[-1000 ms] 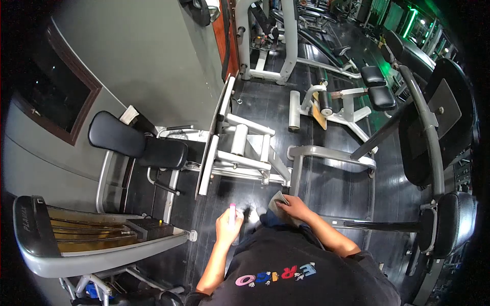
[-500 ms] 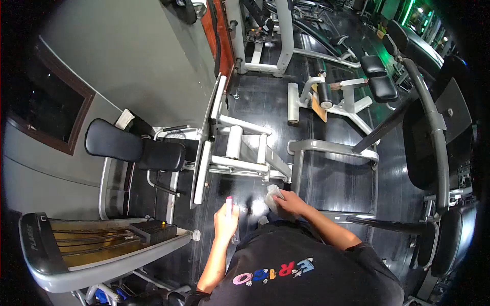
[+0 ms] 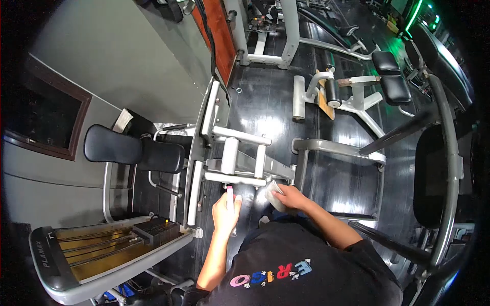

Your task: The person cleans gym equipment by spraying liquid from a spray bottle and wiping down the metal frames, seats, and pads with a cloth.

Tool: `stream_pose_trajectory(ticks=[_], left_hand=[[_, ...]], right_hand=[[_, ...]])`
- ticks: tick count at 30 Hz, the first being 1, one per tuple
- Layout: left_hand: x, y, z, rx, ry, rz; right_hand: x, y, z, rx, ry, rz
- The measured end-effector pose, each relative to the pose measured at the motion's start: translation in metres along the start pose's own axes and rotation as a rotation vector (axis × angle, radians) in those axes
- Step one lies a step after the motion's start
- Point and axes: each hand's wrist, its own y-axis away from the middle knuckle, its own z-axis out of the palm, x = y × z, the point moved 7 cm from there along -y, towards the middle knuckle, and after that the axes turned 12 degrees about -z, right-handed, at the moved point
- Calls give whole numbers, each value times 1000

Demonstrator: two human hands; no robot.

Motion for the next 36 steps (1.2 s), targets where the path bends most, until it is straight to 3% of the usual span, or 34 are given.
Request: stream_pose_trajectory(ticks=[6,8,11,17,22,26,32,36], left_hand=[[5,-30,11,-35,-54,-144],[7,-35,12,-31,-54,-176],[9,-40,17,3,-26,-223],[30,-44,25,73,-19,-255],[32,-48,39,28,22,-283],[32,-48,40,33,31,-271],[19,-39,43,7,25,-380],[7,-32,43,17,56,-386]], right_hand=[[17,-32,-25,0,26,8],[19,-44,-33,37,-5,-93],[24,-61,-43,-100,-2,10],[26,-100,-67,-139,-40,-25],[29,-147,-92,66,-172,-64],[-6,-214,-102,300,34,-197],[-59,-241,-27,336,-23,-494],[-54,-197,14,146,49,-559]])
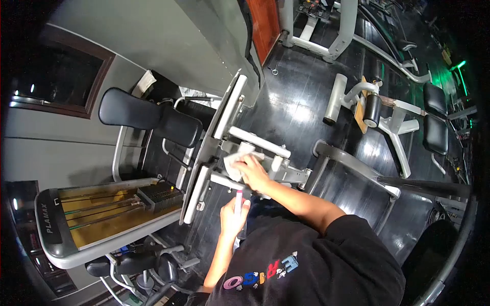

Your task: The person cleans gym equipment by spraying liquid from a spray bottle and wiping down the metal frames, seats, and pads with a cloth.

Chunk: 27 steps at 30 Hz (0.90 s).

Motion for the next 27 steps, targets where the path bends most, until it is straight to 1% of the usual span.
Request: stream_pose_trajectory(ticks=[2,3,4,6,7,8,10,11,12,13,14,16,17,18,20,21,22,24,25,27], left_hand=[[-6,2,-2,4,7,-5],[-7,2,-3,8,12,4],[-11,2,-4,5,10,-6],[-15,4,-5,2,19,21],[-14,4,-5,-2,18,17],[-13,5,-5,-9,8,12],[-14,6,-7,-24,-15,9],[-14,6,-7,-23,-28,44],[-13,6,-7,-25,-40,81],[-14,6,-8,-34,-46,83],[-13,6,-8,-44,-43,87],[-12,8,-9,-56,-38,87],[-9,8,-10,-68,-45,88],[-8,7,-12,-81,-53,92],[-12,5,-15,-98,-54,93],[-13,4,-16,-108,-44,95],[-13,3,-15,-113,-38,97],[-11,2,-16,-122,-67,122],[-11,0,-18,-122,-67,127],[-4,1,-19,-153,-135,207]], right_hand=[[-7,19,2,-69,-240,-56],[-1,27,1,-55,-238,-62],[11,37,3,-16,-236,41],[47,61,13,169,-182,341],[82,81,32,190,-123,614],[85,70,35,191,-124,619],[107,75,57,221,-335,1144],[107,74,59,229,-342,1152],[112,76,62,257,-278,1129],[117,78,65,284,-212,1105],[122,79,74,289,-210,1111],[128,82,82,443,75,1117],[144,88,95,520,64,1135],[136,82,88,524,63,1141],[110,76,76,526,-186,1295],[105,80,85,571,-344,1359],[90,77,79,629,-209,1189],[95,82,79,606,-405,1172],[101,83,77,611,-404,1168],[116,83,74,595,-201,1212]])
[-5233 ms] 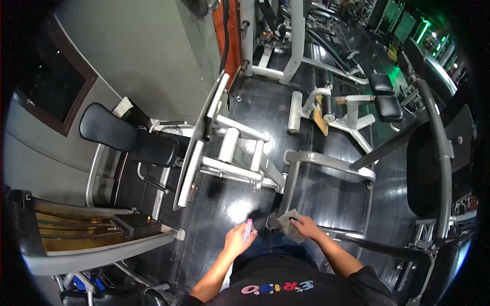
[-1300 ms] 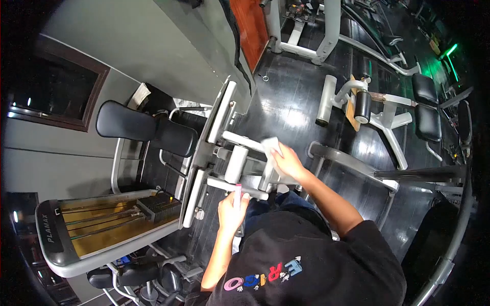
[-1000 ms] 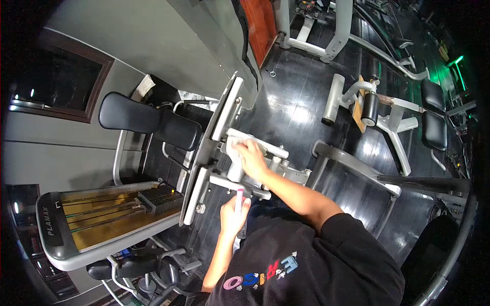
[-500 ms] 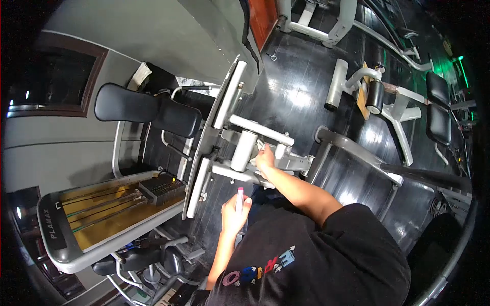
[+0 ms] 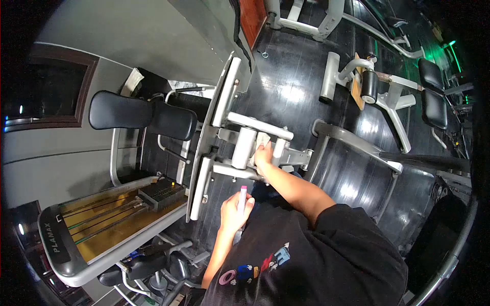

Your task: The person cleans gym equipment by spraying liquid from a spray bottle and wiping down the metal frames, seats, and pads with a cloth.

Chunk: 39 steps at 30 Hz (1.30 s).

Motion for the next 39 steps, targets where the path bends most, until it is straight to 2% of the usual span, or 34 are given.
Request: stream_pose_trajectory(ticks=[1,3,4,8,10,11,13,14,15,17,19,20,21,24,26,27,29,31,33,35,37,39], left_hand=[[1,1,-2,-1,-6,1],[2,2,-7,12,18,-5],[0,4,-8,11,18,0],[-5,5,-7,-11,39,-23],[-5,2,-5,-15,14,19],[-1,-1,-5,-9,16,27],[4,-2,-3,-34,15,20],[6,-3,-2,-32,15,24],[11,-5,-2,-21,8,48],[16,-5,-3,-7,-2,70],[16,-4,-5,-1,37,19],[16,-4,-5,1,39,21],[14,-1,-6,22,54,33],[6,7,-3,40,66,26],[1,13,2,39,60,5],[-3,16,4,43,64,-14],[-8,20,8,42,65,-38],[-13,25,12,36,115,-61],[-11,30,12,44,129,-66],[-12,33,11,53,143,-70],[-18,35,9,56,171,-96],[-23,33,7,41,160,-98]], right_hand=[[9,-4,11,1,-5,3],[22,-8,18,185,-107,14],[-14,19,4,23,-401,306],[-30,38,-14,-110,-556,195],[-63,55,-27,-473,-693,209],[-68,55,-36,-475,-694,199],[-99,58,-51,-670,-767,-88],[-105,55,-68,-644,-664,-165],[-95,44,-77,-645,-624,-158],[-77,26,-100,-496,-605,-85],[-95,15,-128,-457,-637,-238],[-101,12,-144,-420,-565,-180],[-90,-8,-144,-463,-667,-259],[-122,-24,-155,-338,-622,-336],[-155,-30,-143,-374,-174,-746],[-180,-21,-137,-316,-95,-987],[-189,-15,-104,-343,38,-1092],[-176,-7,-70,-531,73,-974],[-164,15,-63,-367,275,-1170],[-146,15,-72,-440,240,-1133],[-117,15,-83,-782,73,-550],[-84,14,-105,-748,2,-488]])
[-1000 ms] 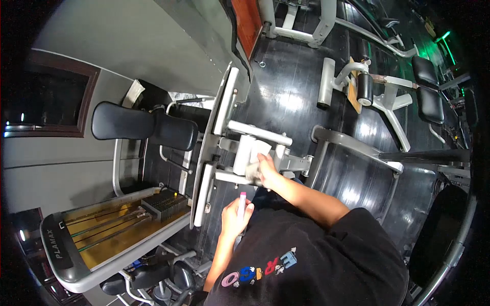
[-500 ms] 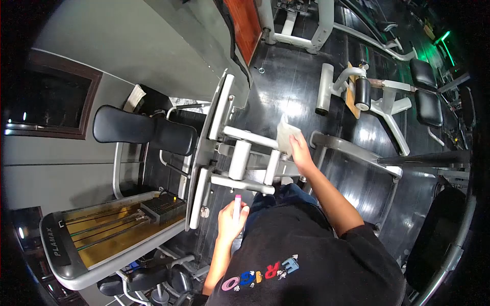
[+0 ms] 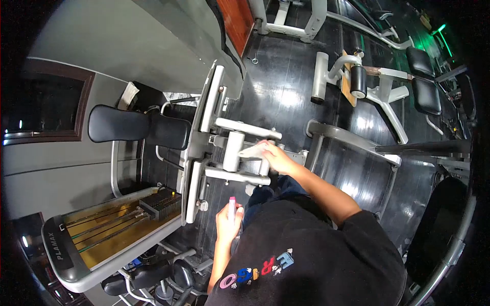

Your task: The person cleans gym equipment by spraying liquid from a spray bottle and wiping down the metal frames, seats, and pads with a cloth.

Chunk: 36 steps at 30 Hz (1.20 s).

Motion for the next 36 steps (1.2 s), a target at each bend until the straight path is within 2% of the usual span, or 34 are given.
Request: stream_pose_trajectory(ticks=[2,4,5,8,12,13,16,17,18,20,22,24,27,31,36], left_hand=[[-4,-5,-4,-18,-13,7],[-9,-10,-10,-59,-41,-4],[-10,-12,-15,-67,-44,7],[-11,-12,-30,-67,-105,67],[-10,-11,-49,-109,-106,156],[-10,-11,-53,-127,-86,196],[-9,-7,-59,-267,-56,246],[1,-2,-60,-289,-77,360],[8,4,-63,-311,-96,469],[9,5,-65,-409,-94,489],[17,17,-63,-494,-140,667],[14,26,-62,-565,-161,654],[0,36,-54,-643,-214,752],[-15,57,-36,-830,-345,764],[-16,95,-24,-865,-418,872]], right_hand=[[13,27,-5,62,-73,28],[2,50,-20,319,61,-105],[0,52,-20,333,64,-107],[-18,54,-12,267,-270,-89],[-41,51,7,248,-231,-32],[-53,53,13,335,-279,-104],[-70,70,37,415,-378,-118],[-87,83,51,495,-514,-66],[-87,92,63,520,-505,-69],[-83,112,80,583,-520,-98],[-75,134,100,625,-491,-59],[-65,159,115,659,-323,-62],[-78,208,137,759,-176,-50],[-52,271,165,885,-159,43],[-57,315,183,907,-73,90]])
